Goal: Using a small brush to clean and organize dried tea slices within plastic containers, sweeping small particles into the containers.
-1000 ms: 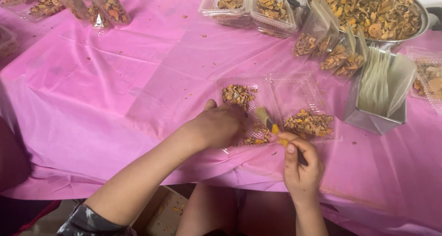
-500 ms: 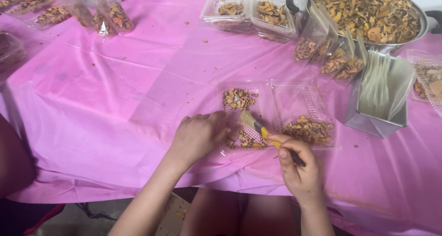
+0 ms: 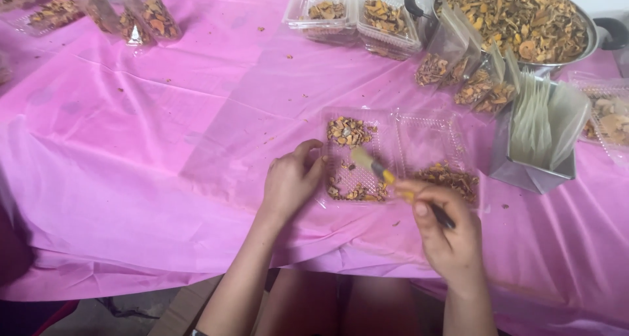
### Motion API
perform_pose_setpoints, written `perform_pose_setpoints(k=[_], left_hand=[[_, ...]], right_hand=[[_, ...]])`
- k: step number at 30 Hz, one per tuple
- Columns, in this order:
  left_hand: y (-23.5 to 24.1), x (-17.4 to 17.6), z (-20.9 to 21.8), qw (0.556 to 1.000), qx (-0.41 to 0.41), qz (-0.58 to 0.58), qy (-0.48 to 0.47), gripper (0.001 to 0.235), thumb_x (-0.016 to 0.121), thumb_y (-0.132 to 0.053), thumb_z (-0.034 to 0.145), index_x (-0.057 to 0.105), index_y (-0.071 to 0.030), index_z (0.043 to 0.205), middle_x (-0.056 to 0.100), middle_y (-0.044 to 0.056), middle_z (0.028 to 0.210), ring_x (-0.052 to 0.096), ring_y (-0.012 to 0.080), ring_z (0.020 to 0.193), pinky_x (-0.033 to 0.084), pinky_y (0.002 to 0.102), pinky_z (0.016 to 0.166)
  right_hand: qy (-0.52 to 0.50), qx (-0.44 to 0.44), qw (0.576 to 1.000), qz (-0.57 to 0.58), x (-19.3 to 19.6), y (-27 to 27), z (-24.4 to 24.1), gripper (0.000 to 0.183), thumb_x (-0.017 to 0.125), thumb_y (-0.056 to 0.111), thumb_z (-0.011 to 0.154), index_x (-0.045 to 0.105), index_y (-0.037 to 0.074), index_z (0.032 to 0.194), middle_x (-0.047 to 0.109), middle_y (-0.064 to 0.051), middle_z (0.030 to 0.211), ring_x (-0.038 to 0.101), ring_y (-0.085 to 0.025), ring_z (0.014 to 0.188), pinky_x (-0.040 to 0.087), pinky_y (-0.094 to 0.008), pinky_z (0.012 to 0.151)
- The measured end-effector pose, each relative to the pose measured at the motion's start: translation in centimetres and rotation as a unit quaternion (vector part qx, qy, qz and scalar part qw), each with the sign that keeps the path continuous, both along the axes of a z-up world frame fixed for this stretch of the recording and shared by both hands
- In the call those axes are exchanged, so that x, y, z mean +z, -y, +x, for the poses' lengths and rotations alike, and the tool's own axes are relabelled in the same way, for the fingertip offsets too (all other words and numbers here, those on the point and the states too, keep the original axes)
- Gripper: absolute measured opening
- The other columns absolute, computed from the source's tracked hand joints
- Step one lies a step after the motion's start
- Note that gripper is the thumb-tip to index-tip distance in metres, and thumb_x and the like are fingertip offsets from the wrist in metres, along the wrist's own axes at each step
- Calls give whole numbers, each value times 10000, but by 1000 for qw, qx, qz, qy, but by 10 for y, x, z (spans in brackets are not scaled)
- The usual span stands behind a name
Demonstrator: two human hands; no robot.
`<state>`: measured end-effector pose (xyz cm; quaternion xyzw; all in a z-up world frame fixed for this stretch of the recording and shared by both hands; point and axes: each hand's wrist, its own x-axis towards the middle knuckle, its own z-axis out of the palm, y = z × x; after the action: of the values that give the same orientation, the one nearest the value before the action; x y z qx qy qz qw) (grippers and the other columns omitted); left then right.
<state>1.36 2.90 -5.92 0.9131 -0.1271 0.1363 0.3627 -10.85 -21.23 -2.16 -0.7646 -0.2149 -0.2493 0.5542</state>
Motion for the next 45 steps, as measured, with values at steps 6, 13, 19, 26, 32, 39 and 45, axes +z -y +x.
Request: perform_pose_setpoints(k=[6,13,19,26,32,39,45], left_hand=[[-2,-3,-4,1000,-13,7,19,395,556,-410,953,617,-154,1247,715,54,671,695,414,718,518,552,791],[-8,-1,-2,1000,-28,-6,-5,506,562,-546,927,653,-185,1270,746,38,725,725,352,768,528,479,780],[-11,-11,-2,998,-34,-29,40,453,625,-519,925,672,-181,1224,728,19,726,722,303,692,541,445,700],[-13,-10,-1,997,-45,-60,-17,378,715,-441,911,718,-217,1216,732,47,690,731,279,813,518,417,879],[-14,-16,-1,996,-50,-72,7,342,741,-425,894,739,-234,1178,715,29,670,719,268,788,519,410,856],[-15,-13,-2,997,-45,-58,33,265,743,-417,890,772,-265,1105,702,21,638,717,245,767,529,386,822],[-14,-17,-2,996,-26,-76,44,240,754,-360,874,788,-250,1084,709,35,637,719,245,768,529,370,806]], right_hand=[[-39,-16,993,-107,-3,-7,9,253,538,244,1026,658,64,1155,767,-85,1192,770,-210,1093,608,-331,983],[4,-21,999,-42,-3,-16,22,240,524,236,1041,627,46,1147,738,-125,1212,747,-265,1143,614,-353,1040],[-2,-21,997,-74,0,-16,22,245,520,242,1044,686,68,1088,778,-56,1095,773,-190,1026,615,-298,955],[-13,-49,998,-33,8,-34,29,257,569,207,1043,746,35,973,815,-131,901,771,-245,791,592,-387,757],[4,-78,997,-24,18,-21,34,310,529,273,1079,718,45,988,780,-122,853,720,-193,739,560,-315,714],[-13,-153,988,-33,28,-18,28,318,564,263,1082,741,30,957,737,-138,731,710,-216,682,560,-332,706],[-16,-190,953,-235,18,-12,36,307,616,306,1029,778,95,876,730,-151,664,743,-370,701,583,-443,673]])
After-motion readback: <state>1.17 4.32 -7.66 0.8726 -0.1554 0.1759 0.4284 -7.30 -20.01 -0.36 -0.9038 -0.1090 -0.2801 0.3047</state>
